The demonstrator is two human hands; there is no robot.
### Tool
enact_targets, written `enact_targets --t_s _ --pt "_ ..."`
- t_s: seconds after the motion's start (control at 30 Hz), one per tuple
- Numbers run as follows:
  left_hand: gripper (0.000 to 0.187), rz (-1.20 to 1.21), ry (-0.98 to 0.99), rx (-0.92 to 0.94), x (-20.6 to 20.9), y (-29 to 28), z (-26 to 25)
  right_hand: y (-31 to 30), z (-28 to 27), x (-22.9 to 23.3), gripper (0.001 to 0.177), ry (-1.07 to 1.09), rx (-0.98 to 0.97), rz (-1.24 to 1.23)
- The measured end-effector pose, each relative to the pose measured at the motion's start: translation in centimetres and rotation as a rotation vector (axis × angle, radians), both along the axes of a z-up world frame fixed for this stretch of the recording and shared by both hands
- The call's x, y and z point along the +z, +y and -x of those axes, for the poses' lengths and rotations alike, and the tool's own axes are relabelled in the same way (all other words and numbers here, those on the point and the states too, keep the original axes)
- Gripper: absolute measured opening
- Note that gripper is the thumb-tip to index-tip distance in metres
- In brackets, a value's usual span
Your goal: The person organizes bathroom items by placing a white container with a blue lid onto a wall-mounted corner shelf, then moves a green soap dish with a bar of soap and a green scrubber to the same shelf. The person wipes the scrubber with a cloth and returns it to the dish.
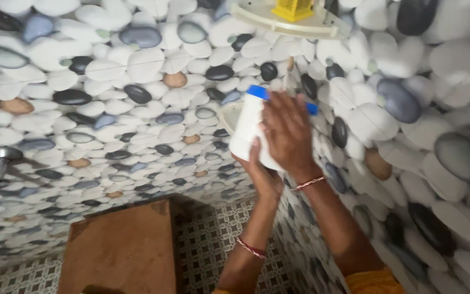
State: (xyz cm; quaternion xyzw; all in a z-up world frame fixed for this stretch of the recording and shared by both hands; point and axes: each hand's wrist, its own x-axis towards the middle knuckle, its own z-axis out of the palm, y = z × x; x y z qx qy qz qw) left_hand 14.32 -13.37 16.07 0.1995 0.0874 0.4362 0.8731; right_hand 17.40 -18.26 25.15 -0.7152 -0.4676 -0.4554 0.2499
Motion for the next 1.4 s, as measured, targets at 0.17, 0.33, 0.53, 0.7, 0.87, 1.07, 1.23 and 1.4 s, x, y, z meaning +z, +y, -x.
enact_targets --t_s 0.17,0.33,0.53,0.7,0.87,1.07,1.23,1.4 --pt "0.058 -0.076 -0.192 -0.17 -1.4 3.0 -0.6 -1.0 3.5 -3.6 0.034 0.05 0.225 0.142" --pt "0.065 0.127 -0.13 -0.25 0.6 3.5 1.6 -2.1 0.4 -5.0 0.024 0.08 0.219 -0.178" --pt "0.075 0.137 -0.131 -0.33 2.7 4.1 2.4 0.4 1.7 -6.4 0.041 0.445 0.505 -0.675" --pt "0.073 -0.025 -0.201 -0.502 1.1 4.3 2.8 -0.2 -2.5 -7.7 0.042 0.837 0.843 -0.998" --pt "0.068 -0.083 0.101 -0.515 1.4 5.4 1.7 -1.0 -4.6 -9.9 0.041 1.229 0.949 -1.061" --pt "0.076 -0.918 0.37 0.041 1.5 5.2 1.8 0.1 -4.0 -7.9 0.041 1.009 0.676 -0.982" --pt "0.116 -1.011 0.321 -0.164 -0.4 6.4 2.7 0.5 -0.2 -5.8 0.043 1.205 0.281 -0.813" --pt "0.108 -0.532 0.015 -0.429 -3.8 8.6 1.7 -0.3 1.2 -3.2 0.039 0.206 0.133 -0.213"
